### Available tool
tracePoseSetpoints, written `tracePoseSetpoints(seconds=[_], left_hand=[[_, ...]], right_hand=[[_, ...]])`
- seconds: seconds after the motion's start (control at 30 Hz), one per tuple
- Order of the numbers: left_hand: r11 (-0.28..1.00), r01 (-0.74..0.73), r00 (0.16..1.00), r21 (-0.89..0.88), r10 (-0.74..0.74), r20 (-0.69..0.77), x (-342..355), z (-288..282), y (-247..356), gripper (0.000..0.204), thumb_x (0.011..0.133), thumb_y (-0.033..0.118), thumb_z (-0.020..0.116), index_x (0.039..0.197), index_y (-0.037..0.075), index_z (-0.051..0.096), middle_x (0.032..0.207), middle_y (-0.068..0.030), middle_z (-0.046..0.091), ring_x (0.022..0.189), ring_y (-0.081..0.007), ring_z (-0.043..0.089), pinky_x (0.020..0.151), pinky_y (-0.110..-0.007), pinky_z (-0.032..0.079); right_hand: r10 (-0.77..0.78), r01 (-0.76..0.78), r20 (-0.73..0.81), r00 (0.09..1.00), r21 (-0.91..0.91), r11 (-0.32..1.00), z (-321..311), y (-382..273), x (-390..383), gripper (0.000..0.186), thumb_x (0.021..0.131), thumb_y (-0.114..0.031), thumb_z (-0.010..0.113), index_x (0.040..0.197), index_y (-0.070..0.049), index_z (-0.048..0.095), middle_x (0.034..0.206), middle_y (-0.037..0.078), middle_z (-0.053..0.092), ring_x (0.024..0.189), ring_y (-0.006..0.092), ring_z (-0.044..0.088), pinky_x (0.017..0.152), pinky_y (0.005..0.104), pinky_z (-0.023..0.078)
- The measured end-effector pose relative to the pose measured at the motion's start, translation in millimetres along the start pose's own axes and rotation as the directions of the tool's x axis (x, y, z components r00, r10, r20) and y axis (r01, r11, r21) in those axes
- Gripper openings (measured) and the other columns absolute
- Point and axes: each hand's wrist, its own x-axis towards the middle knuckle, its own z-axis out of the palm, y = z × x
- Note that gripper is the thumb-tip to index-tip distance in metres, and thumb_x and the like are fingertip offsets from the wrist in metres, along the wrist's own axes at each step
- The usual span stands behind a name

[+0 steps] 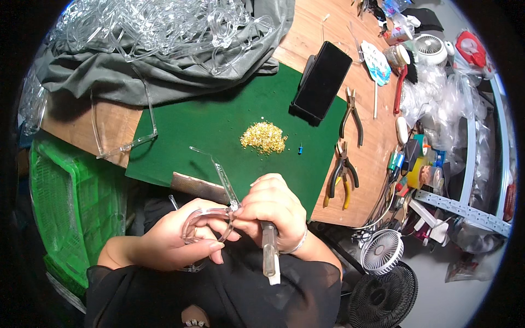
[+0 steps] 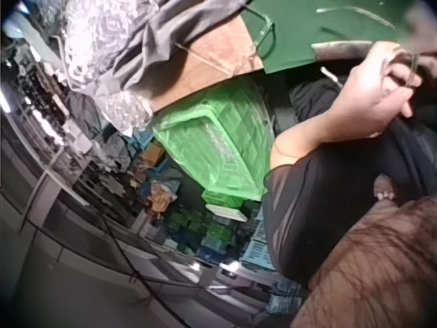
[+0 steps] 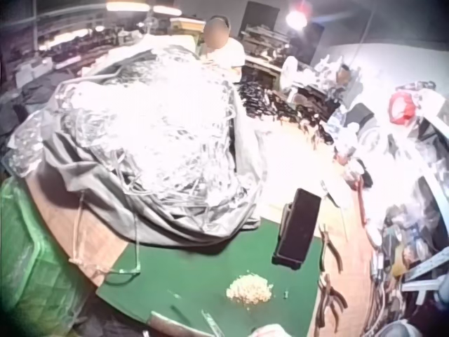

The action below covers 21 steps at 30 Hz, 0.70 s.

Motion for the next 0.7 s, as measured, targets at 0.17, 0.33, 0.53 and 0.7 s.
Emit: tracePoseSetpoints(seconds=[0.17,0.33,0.53,0.7], left_hand=[[0.996,-0.067,0.997,-0.064,0.064,-0.039,-5,1,1,0.041,0.086,-0.002,0.05,0.124,-0.004,0.036,0.104,-0.0109,0.055,0.081,-0.0113,0.058,0.071,-0.023,0.049],[0.997,0.063,0.995,-0.049,-0.067,-0.07,-3,-2,3,0.038,0.086,-0.001,0.051,0.121,-0.005,0.038,0.099,-0.008,0.057,0.072,-0.009,0.057,0.069,-0.02,0.047],[0.994,0.066,0.988,-0.082,-0.077,-0.134,-4,4,-4,0.037,0.085,-0.003,0.051,0.119,-0.007,0.037,0.097,-0.0081,0.056,0.072,-0.0094,0.058,0.068,-0.02,0.047],[0.996,0.077,0.983,-0.054,-0.085,-0.165,-4,4,-3,0.04,0.085,-0.004,0.051,0.121,-0.008,0.035,0.103,-0.0111,0.054,0.078,-0.0105,0.058,0.067,-0.02,0.049]], right_hand=[[0.302,-0.296,0.045,0.952,-0.117,0.948,-19,-20,-7,0.021,0.076,-0.012,0.068,0.091,-0.002,0.057,0.082,0.01,0.06,0.074,0.0251,0.059,0.069,0.0346,0.047],[0.722,-0.899,0.631,0.285,-0.085,0.429,-33,-42,-12,0.025,0.088,-0.027,0.055,0.092,-0.002,0.055,0.077,0.012,0.059,0.073,0.0204,0.059,0.069,0.0313,0.046],[0.714,-0.872,0.66,0.232,-0.184,0.453,-38,-48,4,0.029,0.087,-0.03,0.055,0.09,-0.001,0.054,0.07,0.013,0.058,0.066,0.0246,0.059,0.061,0.0337,0.046],[0.721,-0.835,0.659,0.213,-0.261,0.485,-38,-48,16,0.031,0.088,-0.031,0.054,0.09,0.0,0.054,0.072,0.016,0.058,0.068,0.0296,0.06,0.062,0.036,0.046]])
